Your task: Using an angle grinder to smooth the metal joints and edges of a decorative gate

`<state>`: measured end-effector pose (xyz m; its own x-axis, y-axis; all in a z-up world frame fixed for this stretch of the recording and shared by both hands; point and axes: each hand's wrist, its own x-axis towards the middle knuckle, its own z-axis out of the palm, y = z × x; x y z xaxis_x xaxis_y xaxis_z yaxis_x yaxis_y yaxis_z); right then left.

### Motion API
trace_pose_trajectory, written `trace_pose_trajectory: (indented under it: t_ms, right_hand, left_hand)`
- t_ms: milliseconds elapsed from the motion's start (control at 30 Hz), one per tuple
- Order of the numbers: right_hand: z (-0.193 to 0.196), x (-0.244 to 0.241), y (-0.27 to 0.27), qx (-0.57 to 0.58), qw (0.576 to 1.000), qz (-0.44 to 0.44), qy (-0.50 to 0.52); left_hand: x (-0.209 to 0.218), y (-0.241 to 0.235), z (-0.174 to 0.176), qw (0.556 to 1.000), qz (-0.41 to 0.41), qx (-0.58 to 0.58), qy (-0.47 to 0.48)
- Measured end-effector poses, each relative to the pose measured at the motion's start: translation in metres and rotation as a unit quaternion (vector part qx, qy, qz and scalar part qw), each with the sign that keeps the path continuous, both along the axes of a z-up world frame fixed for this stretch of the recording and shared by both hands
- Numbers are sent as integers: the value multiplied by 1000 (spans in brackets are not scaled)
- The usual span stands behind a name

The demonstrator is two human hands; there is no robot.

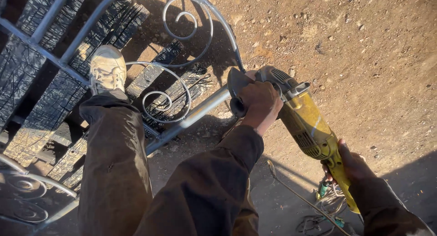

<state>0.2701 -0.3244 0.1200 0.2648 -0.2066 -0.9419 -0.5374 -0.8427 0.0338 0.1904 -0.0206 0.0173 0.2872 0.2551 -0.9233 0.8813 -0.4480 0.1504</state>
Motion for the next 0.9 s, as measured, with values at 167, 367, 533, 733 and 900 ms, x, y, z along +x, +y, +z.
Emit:
trace_pose_trajectory:
  t_ms: [167,367,533,733,900]
  right_hand:
    - [-48,29,-52,100,989,-29,110]
    - [-28,-23,-21,65,998,6,8]
    - [9,-86,-8,74,996,16,-56]
    - [-34,-132,-24,4,989,83,-119]
    - [-23,-157,-14,-49,985,146,-76]
  left_hand:
    - [14,-9,-24,996,-93,-12,-6]
    - [-19,-6,-10,1000,-21,-10,-17]
    - [-81,-7,35,998,43,-32,19]
    - [-152,-35,-22,962,7,197,-187]
    - [-189,-27,-30,963,-34,158,-216]
